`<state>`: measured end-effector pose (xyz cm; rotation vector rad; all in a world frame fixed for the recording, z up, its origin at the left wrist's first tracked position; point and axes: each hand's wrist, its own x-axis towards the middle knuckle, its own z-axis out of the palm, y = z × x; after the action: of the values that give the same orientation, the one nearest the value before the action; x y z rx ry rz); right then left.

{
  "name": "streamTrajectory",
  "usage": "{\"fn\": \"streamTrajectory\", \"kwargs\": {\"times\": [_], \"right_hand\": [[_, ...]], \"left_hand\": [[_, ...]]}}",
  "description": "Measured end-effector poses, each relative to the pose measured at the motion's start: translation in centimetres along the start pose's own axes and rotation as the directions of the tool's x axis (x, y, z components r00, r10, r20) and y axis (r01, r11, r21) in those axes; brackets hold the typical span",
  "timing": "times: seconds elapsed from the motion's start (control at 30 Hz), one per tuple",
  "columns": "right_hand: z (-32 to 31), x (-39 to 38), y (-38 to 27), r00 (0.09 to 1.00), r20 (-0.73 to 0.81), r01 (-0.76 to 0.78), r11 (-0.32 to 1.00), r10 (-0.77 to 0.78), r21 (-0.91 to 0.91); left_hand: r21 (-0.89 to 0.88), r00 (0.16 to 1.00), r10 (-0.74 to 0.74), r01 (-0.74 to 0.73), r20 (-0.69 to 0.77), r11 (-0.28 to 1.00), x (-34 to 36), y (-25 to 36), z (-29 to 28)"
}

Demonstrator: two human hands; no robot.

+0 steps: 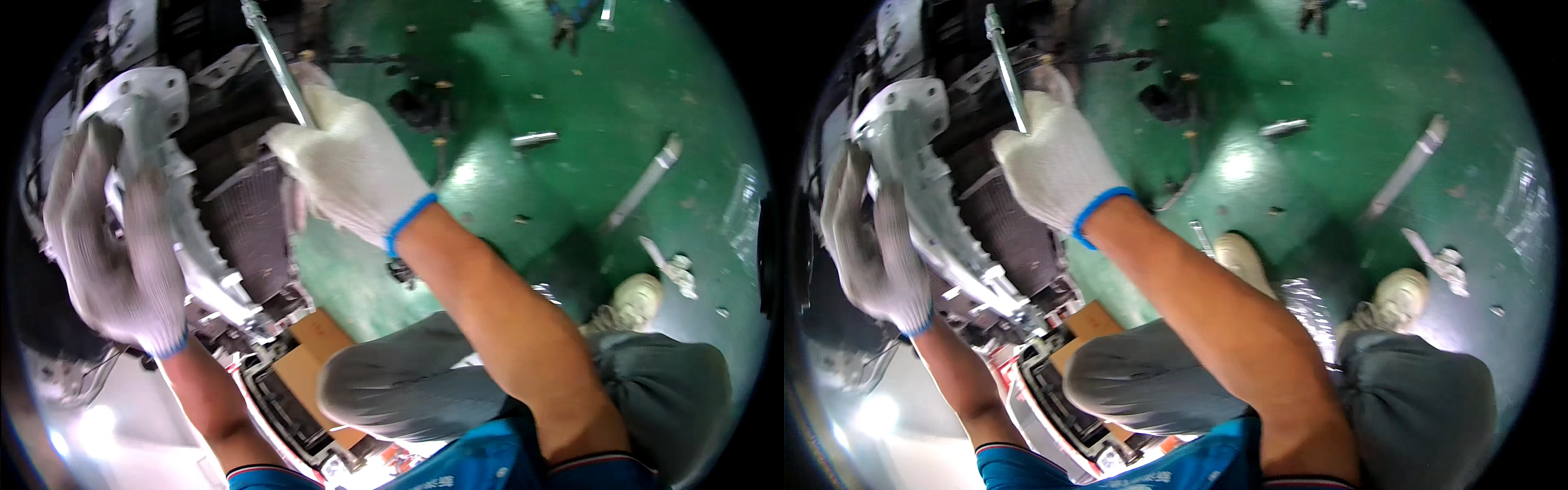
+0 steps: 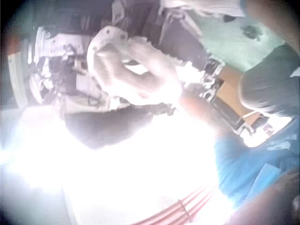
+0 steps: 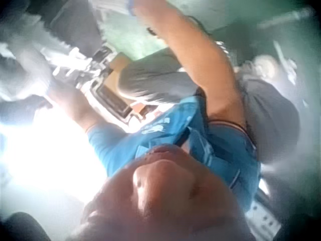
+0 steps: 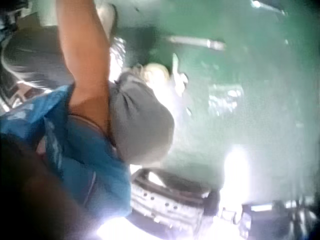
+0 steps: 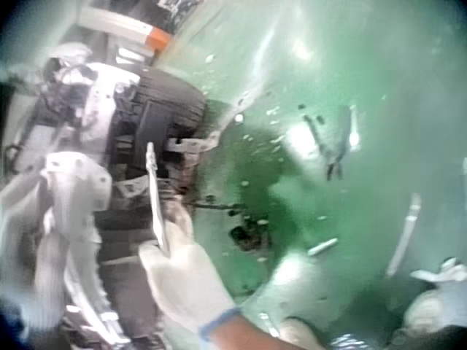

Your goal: The person is sitting on the floor in a workshop, working on a detached white car bumper. They use a ratchet wrench to tighten bolts on the bumper's mounting points and later switch to a cordless impact driver to continue the fastening process.

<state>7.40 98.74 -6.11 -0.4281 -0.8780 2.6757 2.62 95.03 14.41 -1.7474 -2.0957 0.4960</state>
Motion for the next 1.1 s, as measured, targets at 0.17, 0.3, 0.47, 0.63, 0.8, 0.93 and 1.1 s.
{"fn": "streamTrajectory", "kwargs": {"times": [0.17,0.3,0.47,0.63,0.8,0.93,1.1], "right_hand": [[-2.7,0.8,-1.2,0.994,-0.087,-0.067,0.997,0.065,-0.024],[-5.7,0.6,-3.0,0.979,-0.190,-0.091,0.994,0.078,-0.065],[-8.4,-1.1,-6.6,0.915,-0.402,-0.114,0.979,0.037,-0.169],[-11.9,-1.1,-5.5,0.868,-0.494,-0.101,0.952,-0.057,-0.288],[-12.6,0.3,-4.8,0.853,-0.520,-0.117,0.955,-0.045,-0.273],[-11.0,1.8,-5.9,0.863,-0.504,-0.135,0.946,-0.033,-0.293],[-10.3,4.1,-8.3,0.874,-0.480,-0.218,0.825,-0.072,-0.522]], "left_hand": [[-0.532,0.981,0.191,-0.144,0.034,0.834,-5.1,5.1,6.6],[-0.609,0.883,0.114,0.215,0.455,0.764,-11.9,8.5,16.6],[-0.520,0.707,0.078,0.436,0.703,0.735,-19.8,12.5,24.5],[-0.465,0.611,-0.126,0.705,0.781,0.535,-31.5,15.9,27.8],[-0.577,0.697,-0.334,0.715,0.634,0.396,-26.2,18.7,28.3],[-0.737,0.911,-0.332,0.397,0.245,0.546,-15.9,19.9,29.9],[-0.721,0.975,-0.182,0.217,0.127,0.658,-9.9,21.5,33.1]]}}
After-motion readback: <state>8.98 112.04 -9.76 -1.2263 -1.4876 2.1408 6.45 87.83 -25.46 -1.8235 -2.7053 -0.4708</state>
